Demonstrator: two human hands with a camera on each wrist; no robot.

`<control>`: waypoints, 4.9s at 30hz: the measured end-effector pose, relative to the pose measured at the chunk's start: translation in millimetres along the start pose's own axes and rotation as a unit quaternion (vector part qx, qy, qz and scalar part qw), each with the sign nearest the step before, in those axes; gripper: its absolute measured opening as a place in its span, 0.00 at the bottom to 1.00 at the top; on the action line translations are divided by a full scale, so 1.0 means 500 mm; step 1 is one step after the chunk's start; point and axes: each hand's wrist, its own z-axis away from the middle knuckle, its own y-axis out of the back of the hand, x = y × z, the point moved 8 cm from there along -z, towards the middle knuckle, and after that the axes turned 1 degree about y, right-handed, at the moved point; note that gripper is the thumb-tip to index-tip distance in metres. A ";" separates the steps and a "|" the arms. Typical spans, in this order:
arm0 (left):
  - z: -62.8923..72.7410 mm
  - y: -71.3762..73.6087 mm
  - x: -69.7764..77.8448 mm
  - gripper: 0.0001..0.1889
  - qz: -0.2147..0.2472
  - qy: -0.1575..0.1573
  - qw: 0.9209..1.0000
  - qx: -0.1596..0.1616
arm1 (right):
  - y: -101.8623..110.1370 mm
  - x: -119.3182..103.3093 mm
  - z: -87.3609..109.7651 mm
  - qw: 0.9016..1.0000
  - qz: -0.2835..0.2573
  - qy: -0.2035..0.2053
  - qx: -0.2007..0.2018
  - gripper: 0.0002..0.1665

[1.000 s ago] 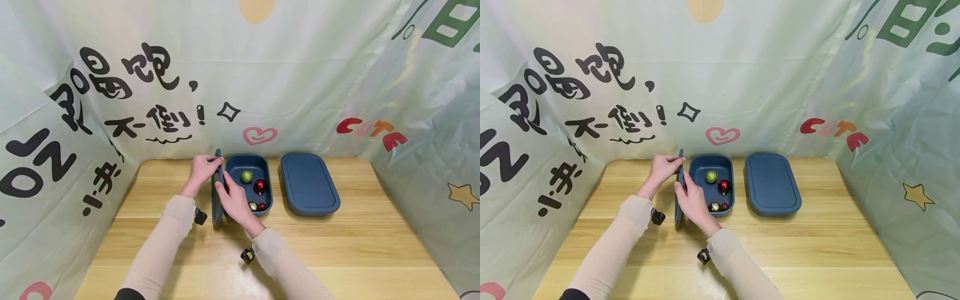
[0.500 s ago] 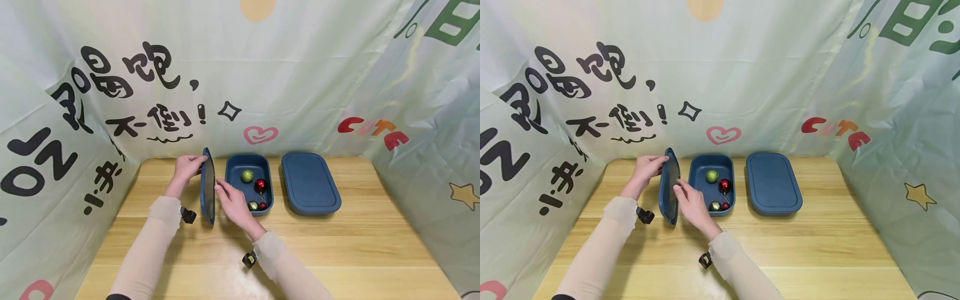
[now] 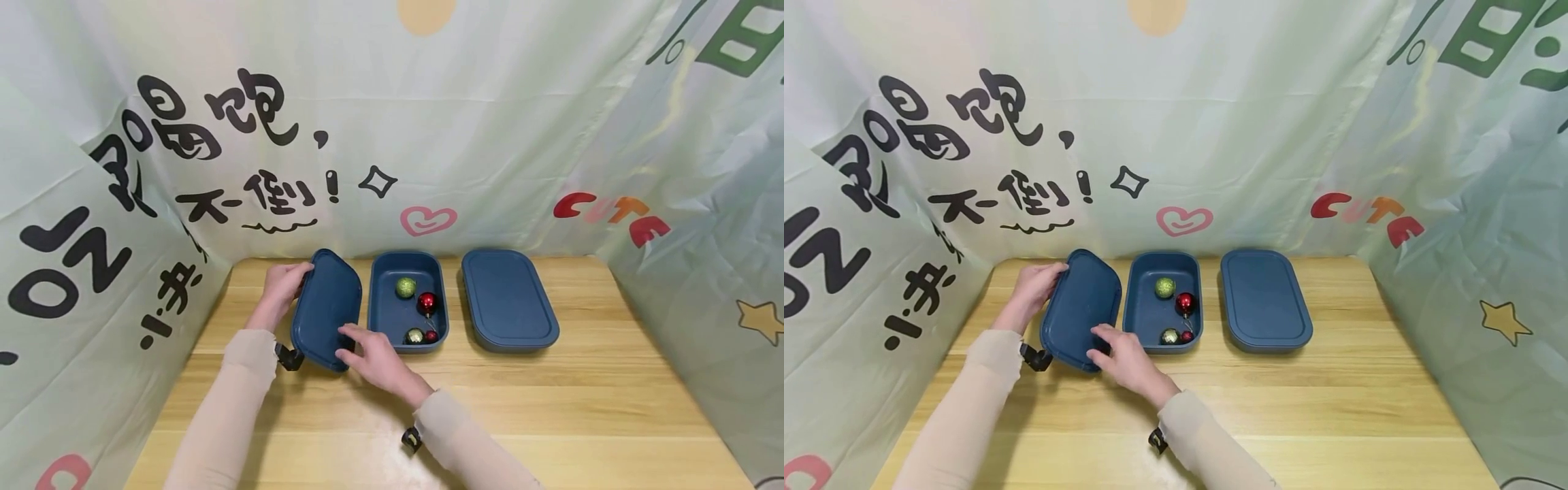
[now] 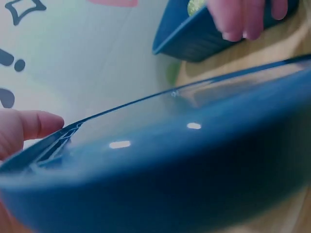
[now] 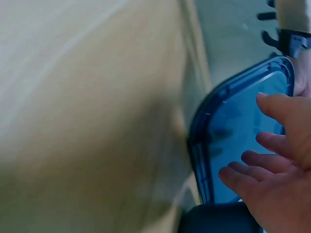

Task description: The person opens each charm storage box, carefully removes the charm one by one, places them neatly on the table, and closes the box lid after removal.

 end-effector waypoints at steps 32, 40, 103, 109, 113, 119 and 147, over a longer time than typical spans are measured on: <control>-0.016 0.054 -0.095 0.15 -0.409 -0.185 0.891 0.069 | -0.083 0.023 0.018 0.966 0.230 0.039 -0.114 0.30; -0.019 0.048 -0.119 0.17 -0.443 -0.137 0.885 0.042 | -0.084 0.029 0.018 0.965 0.234 0.040 -0.116 0.29; 0.093 0.073 -0.211 0.46 -0.541 -0.239 0.801 -0.092 | -0.189 -0.003 -0.107 0.928 0.333 0.003 -0.170 0.36; 0.059 0.098 -0.213 0.48 -0.521 -0.224 0.818 -0.096 | -0.206 0.002 -0.135 0.928 0.333 -0.020 -0.166 0.36; 0.042 0.126 -0.219 0.48 -0.504 -0.218 0.832 -0.078 | -0.225 -0.001 -0.155 0.926 0.341 -0.027 -0.160 0.37; 0.020 0.156 -0.211 0.46 -0.496 -0.224 0.837 -0.056 | -0.247 -0.008 -0.191 0.929 0.333 -0.046 -0.157 0.38; -0.027 0.177 -0.210 0.48 -0.520 -0.197 0.830 -0.046 | -0.247 0.004 -0.243 0.951 0.272 -0.079 -0.128 0.40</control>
